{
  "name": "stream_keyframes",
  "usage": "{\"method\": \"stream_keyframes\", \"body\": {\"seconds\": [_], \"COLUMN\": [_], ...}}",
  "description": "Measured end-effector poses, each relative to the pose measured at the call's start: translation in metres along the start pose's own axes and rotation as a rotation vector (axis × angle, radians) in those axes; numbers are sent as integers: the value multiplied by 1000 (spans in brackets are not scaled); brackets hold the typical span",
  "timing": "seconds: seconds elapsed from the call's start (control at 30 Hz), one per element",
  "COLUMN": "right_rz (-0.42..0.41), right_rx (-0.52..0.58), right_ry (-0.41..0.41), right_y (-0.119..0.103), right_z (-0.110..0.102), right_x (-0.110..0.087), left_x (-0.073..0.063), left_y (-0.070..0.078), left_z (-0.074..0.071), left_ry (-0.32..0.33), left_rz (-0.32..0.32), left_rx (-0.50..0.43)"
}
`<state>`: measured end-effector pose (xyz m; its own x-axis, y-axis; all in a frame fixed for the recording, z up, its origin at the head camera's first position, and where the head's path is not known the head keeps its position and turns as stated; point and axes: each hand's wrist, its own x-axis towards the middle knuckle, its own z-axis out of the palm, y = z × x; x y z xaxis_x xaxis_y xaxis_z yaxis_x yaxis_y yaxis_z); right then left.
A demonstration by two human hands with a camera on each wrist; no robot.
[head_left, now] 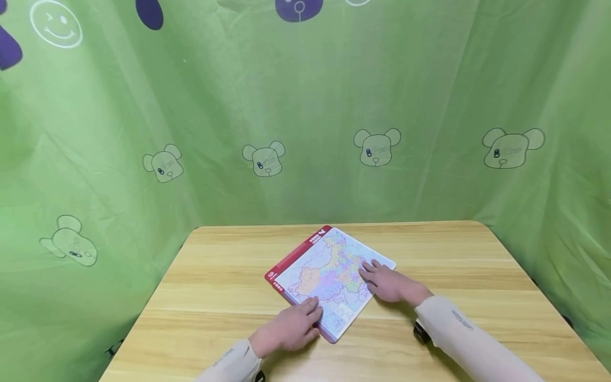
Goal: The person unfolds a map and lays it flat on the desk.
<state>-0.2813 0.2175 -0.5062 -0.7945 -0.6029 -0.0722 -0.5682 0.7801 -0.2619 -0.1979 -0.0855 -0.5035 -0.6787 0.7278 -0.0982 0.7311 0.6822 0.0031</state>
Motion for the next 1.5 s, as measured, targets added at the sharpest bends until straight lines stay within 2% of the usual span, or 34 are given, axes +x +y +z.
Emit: {"method": "stream_keyframes", "body": {"seconds": [0.33,0.67,0.97,1.2,1.5], "right_rz": [-10,-55,-67,-39,-66], "right_rx": [-64,-141,-127,-89,-96], "right_ry": [12,43,27,-13,-10], "right_y": [-15,-29,-46,-61,-72], "right_z": [4,10,14,17,23], "right_x": [-12,-21,-29,-34,-36], "left_x": [9,17,21,20,22], "left_y": [-31,-51,-73,-88,-104], "left_z": [-3,-2,4,8,12], "left_ry": [20,3,17,-1,-21], "left_rz": [-107,-216,-254,-304,-332], "left_rx": [6,-26,-33,-78,-108]}}
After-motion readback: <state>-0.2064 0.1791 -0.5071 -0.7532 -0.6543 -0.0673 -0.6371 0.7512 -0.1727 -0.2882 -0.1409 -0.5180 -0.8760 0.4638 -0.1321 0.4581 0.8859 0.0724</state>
